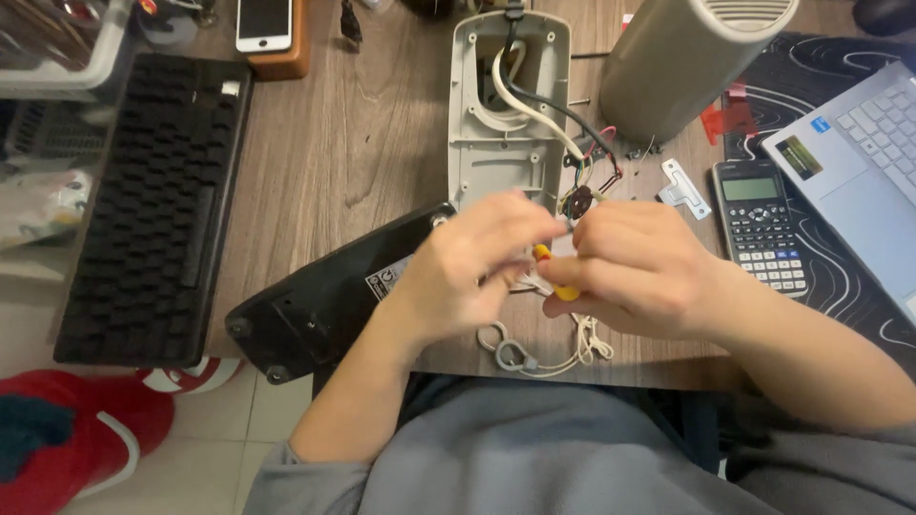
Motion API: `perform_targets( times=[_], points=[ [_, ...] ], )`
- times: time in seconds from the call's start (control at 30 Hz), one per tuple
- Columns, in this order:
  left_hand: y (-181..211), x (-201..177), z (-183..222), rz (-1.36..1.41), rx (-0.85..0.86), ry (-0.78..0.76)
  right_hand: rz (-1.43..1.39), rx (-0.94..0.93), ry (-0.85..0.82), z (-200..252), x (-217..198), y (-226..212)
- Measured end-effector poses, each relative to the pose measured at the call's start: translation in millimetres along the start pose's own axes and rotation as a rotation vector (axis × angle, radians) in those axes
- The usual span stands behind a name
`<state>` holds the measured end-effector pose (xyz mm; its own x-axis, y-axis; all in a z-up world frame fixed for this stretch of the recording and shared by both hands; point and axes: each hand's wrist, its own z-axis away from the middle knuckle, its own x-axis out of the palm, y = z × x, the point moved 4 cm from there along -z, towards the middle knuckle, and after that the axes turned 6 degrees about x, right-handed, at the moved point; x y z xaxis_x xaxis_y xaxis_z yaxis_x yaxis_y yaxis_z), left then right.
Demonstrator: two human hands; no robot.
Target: Repairing the internal components and wiring of a fan base using a screwdriver.
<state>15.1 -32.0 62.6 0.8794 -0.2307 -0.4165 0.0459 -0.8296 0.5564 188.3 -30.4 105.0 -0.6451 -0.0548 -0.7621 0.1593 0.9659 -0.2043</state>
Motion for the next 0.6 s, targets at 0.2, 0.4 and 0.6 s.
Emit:
perform_targets(
  times=[0.2, 0.4, 0.6],
  points=[
    [-3, -29, -1, -0.302, -0.128, 0.236, 0.005, 0.022, 0.128, 3, 6, -1],
    [-20, -28, 6, -0.422, -0.32, 0.185, -0.052, 0.094, 0.083, 6, 3, 1],
    [-42, -21, 15, -0.577, -0.527, 0.097, 0.045, 0.164, -0.133, 10, -4, -4]
  ],
)
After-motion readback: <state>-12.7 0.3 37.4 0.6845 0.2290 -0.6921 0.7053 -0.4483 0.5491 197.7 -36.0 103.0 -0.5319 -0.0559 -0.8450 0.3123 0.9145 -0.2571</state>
